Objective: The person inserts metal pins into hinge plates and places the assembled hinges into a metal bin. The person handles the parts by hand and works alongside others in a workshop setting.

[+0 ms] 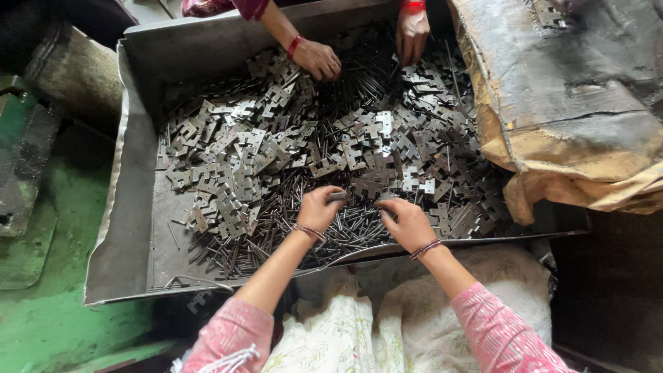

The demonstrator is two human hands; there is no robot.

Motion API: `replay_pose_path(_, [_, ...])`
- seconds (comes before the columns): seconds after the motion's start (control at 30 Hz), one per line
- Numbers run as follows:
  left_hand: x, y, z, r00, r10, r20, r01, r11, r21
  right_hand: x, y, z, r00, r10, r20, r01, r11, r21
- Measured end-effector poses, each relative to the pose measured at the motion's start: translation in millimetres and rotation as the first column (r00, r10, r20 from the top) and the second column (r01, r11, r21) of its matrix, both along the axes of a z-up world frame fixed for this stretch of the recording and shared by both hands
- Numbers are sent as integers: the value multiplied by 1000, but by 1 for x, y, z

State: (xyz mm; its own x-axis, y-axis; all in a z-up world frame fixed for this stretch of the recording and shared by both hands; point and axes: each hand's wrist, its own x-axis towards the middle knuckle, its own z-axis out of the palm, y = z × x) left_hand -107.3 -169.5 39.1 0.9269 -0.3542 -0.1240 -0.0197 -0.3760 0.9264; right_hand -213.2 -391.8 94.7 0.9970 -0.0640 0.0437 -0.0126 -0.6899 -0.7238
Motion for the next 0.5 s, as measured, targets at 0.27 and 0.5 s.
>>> replay_pose_path(0.27, [-39,-15,-53,765,91,-638,-479,743,-468,26,43,-32,987,-17,-158,52,975,217])
replay_pose_path(0.5, [-27,-11,-64,652,72,-755,-649,568,-506,30,47,-18,987,-45,-155,76,976,204])
